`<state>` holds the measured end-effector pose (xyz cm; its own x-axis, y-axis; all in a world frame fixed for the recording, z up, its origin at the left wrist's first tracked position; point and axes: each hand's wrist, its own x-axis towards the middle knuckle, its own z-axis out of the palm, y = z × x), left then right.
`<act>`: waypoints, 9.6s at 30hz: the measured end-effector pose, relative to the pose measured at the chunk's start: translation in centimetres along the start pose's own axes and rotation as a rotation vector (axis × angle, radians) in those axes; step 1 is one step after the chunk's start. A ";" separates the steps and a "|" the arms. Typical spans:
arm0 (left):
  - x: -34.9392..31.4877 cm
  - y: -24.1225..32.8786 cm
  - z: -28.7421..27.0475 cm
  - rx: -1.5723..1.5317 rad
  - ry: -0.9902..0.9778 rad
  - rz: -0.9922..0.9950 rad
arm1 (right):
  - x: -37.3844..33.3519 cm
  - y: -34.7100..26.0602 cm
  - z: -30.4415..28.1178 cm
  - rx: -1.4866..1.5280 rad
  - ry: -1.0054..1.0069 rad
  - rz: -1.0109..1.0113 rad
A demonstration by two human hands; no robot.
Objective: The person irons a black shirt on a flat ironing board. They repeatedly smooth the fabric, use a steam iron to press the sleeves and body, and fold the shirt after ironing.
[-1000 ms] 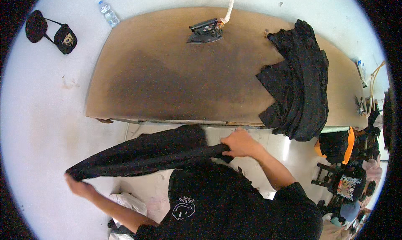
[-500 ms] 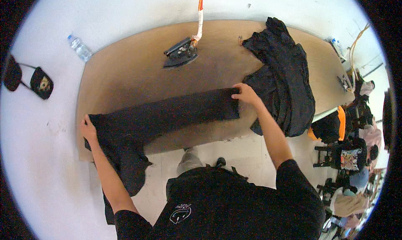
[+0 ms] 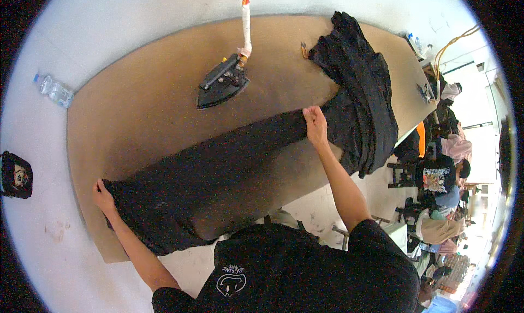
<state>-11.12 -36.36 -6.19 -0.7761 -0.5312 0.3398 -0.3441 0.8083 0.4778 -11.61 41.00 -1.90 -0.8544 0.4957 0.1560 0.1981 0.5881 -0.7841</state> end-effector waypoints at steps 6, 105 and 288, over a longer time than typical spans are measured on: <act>4.1 -0.7 0.6 0.218 -0.159 -0.202 | 6.9 -4.6 2.7 -0.140 -0.008 -0.385; -3.4 11.0 -0.4 -0.137 -0.205 0.168 | -12.7 -26.1 13.2 -0.564 -1.271 -0.596; -9.3 10.0 -6.9 -0.024 -0.252 0.166 | -25.4 -34.9 20.9 -0.522 -1.468 -0.601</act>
<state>-3.67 -25.12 1.05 -0.9282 -0.3105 0.2049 -0.1914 0.8708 0.4528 -6.87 -5.53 8.95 -0.4976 -0.6672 -0.5544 -0.4331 0.7448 -0.5077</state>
